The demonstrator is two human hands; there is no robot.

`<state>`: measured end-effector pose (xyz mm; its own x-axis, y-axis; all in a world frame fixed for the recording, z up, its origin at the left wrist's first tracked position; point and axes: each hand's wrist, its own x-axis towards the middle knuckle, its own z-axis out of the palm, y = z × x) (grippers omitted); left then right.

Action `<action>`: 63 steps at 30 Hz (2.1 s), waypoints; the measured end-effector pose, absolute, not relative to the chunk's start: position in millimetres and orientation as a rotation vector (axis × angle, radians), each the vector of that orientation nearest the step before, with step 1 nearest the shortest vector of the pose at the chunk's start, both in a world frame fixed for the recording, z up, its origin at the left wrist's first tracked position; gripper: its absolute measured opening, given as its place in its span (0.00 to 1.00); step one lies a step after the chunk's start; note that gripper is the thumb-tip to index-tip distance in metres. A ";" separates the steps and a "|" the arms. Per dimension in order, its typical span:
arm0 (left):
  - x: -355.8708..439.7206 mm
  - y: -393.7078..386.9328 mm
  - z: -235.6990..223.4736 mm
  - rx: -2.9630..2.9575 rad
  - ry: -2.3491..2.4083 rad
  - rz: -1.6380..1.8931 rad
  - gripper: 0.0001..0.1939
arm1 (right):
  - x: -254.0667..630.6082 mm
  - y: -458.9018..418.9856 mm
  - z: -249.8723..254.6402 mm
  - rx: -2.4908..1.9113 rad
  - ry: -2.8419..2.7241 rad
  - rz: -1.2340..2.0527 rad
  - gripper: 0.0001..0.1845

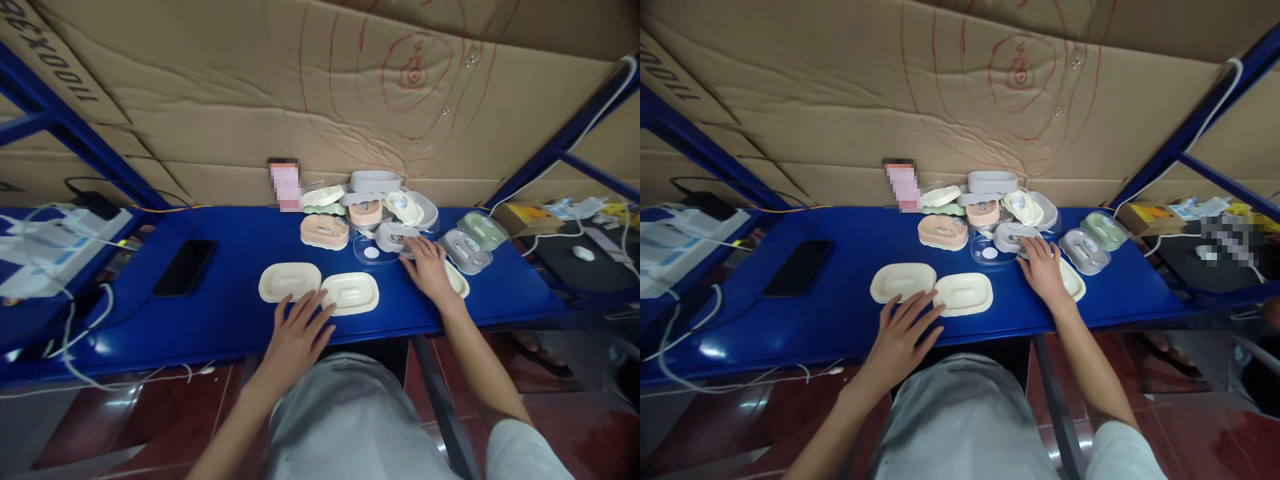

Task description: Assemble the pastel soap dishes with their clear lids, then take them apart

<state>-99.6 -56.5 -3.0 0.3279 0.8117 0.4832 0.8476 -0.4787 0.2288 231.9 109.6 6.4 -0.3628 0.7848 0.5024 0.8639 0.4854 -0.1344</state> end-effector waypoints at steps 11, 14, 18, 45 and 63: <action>-95.8 -57.0 -26.4 -2.383 -1.555 -1.061 0.20 | 175.4 12.1 9.7 -0.748 -2.455 0.046 0.17; -95.7 -57.6 -25.5 -2.423 -1.523 -0.988 0.22 | 157.9 -5.4 3.6 -0.689 -2.569 0.130 0.18; -94.5 -56.8 -20.4 -2.541 -1.478 -0.947 0.15 | 159.8 2.2 0.4 -0.643 -2.630 0.210 0.21; -101.0 -58.4 -26.7 -2.550 -1.588 -1.189 0.37 | 132.6 37.8 3.6 -1.037 -2.004 0.727 0.18; -95.6 -53.2 -27.3 -2.478 -1.752 -1.304 0.28 | 101.6 41.3 23.3 -1.443 -2.187 0.443 0.20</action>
